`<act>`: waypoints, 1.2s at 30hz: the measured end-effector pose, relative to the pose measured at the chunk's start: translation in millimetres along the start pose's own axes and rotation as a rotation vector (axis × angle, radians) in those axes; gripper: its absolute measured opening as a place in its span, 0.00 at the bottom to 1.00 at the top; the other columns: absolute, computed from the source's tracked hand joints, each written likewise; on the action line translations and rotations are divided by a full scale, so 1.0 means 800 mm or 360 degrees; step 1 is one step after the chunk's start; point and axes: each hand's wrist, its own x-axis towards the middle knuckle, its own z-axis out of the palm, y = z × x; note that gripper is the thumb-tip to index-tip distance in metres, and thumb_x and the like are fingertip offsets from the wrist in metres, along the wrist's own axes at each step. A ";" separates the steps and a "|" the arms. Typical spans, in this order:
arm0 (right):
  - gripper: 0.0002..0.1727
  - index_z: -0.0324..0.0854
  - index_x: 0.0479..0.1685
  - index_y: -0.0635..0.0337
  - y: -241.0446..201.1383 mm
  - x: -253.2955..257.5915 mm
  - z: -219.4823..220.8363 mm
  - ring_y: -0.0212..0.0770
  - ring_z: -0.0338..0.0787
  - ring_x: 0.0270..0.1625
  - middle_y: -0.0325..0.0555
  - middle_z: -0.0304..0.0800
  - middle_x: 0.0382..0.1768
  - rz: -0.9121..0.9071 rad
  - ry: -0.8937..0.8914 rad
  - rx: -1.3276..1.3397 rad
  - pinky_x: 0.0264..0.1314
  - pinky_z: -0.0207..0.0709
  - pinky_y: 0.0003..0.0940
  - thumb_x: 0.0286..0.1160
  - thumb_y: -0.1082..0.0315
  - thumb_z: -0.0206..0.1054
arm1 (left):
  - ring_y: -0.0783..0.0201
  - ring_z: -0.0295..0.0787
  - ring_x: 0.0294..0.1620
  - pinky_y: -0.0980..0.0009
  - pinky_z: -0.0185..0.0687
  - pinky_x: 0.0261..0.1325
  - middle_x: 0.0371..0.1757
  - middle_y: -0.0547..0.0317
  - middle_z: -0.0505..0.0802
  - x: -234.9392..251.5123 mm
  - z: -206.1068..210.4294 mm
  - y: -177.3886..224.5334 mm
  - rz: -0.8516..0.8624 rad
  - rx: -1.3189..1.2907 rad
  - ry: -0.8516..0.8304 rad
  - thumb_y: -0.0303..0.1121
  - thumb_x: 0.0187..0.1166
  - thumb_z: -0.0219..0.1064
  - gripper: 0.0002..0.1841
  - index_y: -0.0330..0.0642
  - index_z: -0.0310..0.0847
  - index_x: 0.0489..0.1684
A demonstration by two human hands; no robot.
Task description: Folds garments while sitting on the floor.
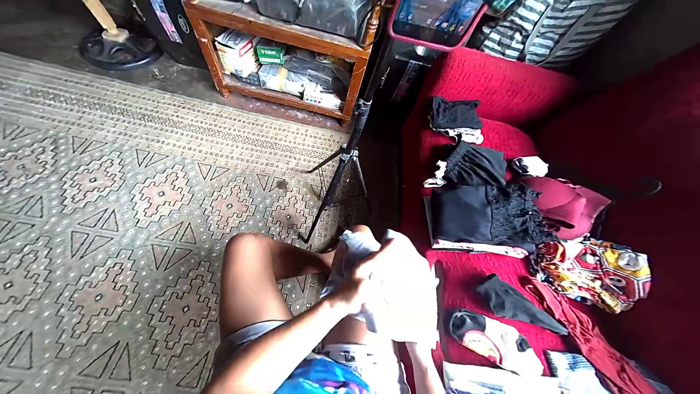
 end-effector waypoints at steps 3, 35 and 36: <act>0.21 0.77 0.66 0.82 0.034 0.043 0.016 0.53 0.83 0.70 0.72 0.84 0.63 -0.0179 0.0020 -0.0126 0.78 0.71 0.44 0.79 0.75 0.66 | 0.68 0.68 0.83 0.68 0.69 0.82 0.90 0.48 0.64 -0.006 -0.062 -0.014 -0.0161 -0.0073 0.0197 0.16 0.58 0.51 0.48 0.33 0.44 0.93; 0.23 0.84 0.69 0.63 -0.022 -0.074 -0.023 0.62 0.92 0.60 0.61 0.90 0.63 -0.0726 -0.0301 -0.1355 0.62 0.83 0.60 0.90 0.57 0.57 | 0.55 0.62 0.90 0.63 0.80 0.78 0.95 0.37 0.50 -0.058 -0.141 -0.004 0.0156 0.1218 0.0104 0.41 0.63 0.82 0.55 0.29 0.51 0.91; 0.22 0.91 0.56 0.62 -0.031 -0.079 -0.035 0.61 0.96 0.49 0.59 0.95 0.49 -0.0852 -0.0277 -0.1297 0.51 0.85 0.61 0.89 0.55 0.57 | 0.55 0.62 0.90 0.64 0.80 0.76 0.94 0.38 0.52 -0.059 -0.136 0.001 0.0199 0.1353 0.0139 0.46 0.66 0.80 0.52 0.30 0.56 0.90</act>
